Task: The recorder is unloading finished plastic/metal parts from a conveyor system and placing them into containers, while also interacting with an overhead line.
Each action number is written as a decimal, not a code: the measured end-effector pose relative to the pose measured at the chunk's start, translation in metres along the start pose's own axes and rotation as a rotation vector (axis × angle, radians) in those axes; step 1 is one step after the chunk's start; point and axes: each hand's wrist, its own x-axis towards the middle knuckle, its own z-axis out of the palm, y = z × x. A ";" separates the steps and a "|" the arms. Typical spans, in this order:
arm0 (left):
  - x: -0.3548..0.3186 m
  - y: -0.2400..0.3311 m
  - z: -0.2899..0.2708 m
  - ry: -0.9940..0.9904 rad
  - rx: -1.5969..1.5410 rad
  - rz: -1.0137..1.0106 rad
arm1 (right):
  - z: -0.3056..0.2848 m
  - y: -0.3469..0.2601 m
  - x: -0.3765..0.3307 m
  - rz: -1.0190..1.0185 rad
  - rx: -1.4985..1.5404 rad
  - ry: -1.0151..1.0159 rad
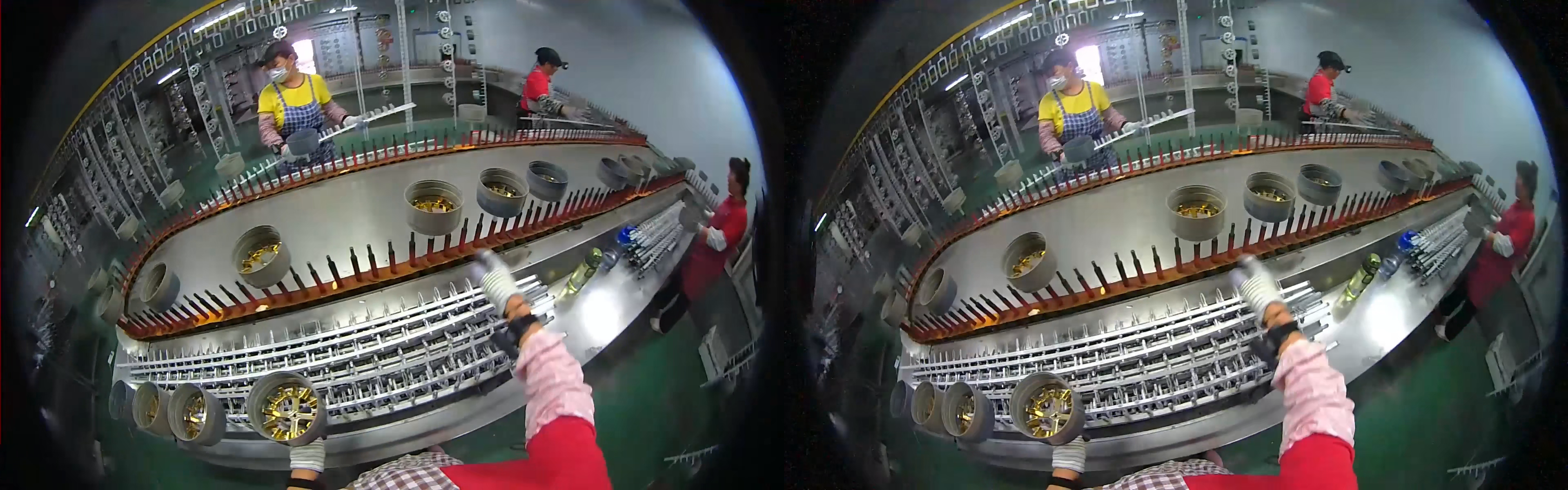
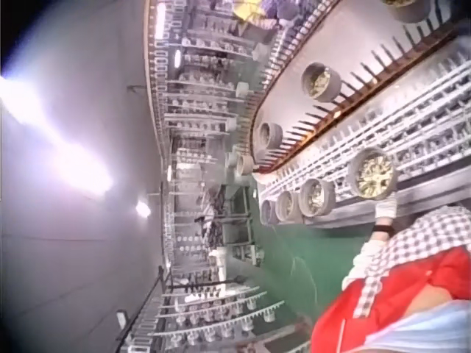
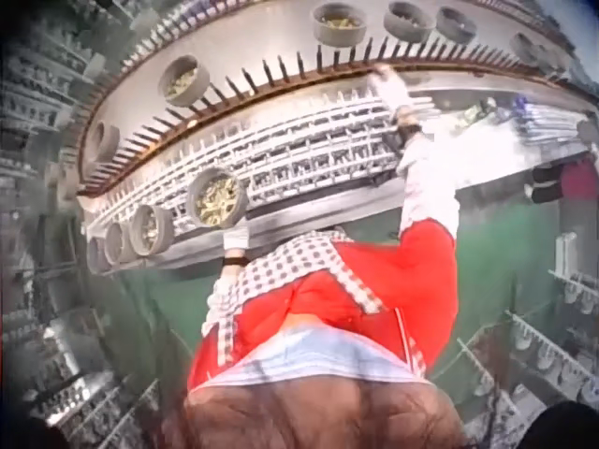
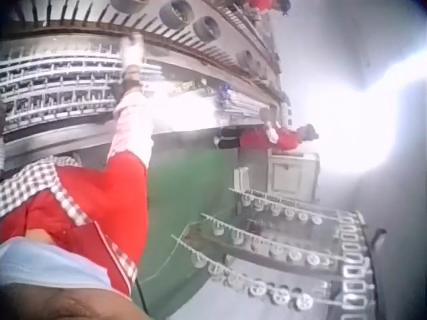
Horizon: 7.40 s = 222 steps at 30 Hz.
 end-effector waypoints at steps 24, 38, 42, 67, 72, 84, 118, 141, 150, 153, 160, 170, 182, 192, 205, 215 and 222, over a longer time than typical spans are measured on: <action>0.001 -0.001 0.007 0.240 -0.081 0.024 | 0.031 -0.085 0.023 -0.902 -1.287 0.219; 0.020 -0.002 0.010 0.347 0.037 0.149 | 0.123 -0.041 -0.234 -0.368 -0.649 -0.213; 0.024 0.001 0.006 0.518 -0.189 0.253 | 0.136 -0.031 -0.237 -0.335 -0.668 -0.198; 0.032 -0.006 0.027 0.234 0.231 0.082 | 0.148 -0.005 -0.247 -0.357 -0.328 -0.197; 0.038 -0.017 0.053 0.629 0.481 0.196 | 0.080 -0.021 -0.249 -0.027 0.130 -0.569; 0.047 -0.068 0.123 0.621 0.504 0.140 | -0.162 0.071 -0.013 0.032 -0.133 0.157; 0.013 0.014 0.018 -0.045 -0.216 -0.278 | -0.152 -0.035 0.069 -0.408 -0.694 0.181; 0.060 -0.028 0.069 0.458 0.541 0.252 | -0.007 0.051 -0.201 -0.143 -0.734 0.176; 0.023 0.022 0.004 -0.149 0.115 -0.006 | -0.016 0.035 -0.224 -0.028 -0.825 0.054; 0.008 0.048 -0.032 -0.160 -0.010 -0.079 | -0.015 0.042 -0.224 -0.038 -0.794 0.093; 0.007 0.040 -0.014 -0.014 -0.157 0.016 | -0.015 0.024 -0.225 0.034 -0.261 0.345; 0.017 0.034 0.015 0.362 -0.169 0.053 | 0.029 0.041 -0.168 0.091 -0.100 0.408; 0.021 0.019 -0.005 0.404 -0.651 0.112 | 0.058 0.082 -0.192 -0.238 -1.679 0.097; -0.006 -0.029 -0.054 0.424 -0.246 0.036 | 0.060 0.091 -0.191 -0.333 -1.529 0.226; -0.025 0.013 0.001 0.673 -0.508 -0.038 | 0.066 0.065 -0.193 -0.065 -1.240 0.044; -0.002 0.178 -0.013 0.060 -1.127 0.446 | 0.068 0.050 -0.190 0.081 -0.989 -0.030; 0.004 0.214 -0.006 0.269 -0.567 0.442 | 0.066 0.048 -0.189 0.166 -0.937 -0.105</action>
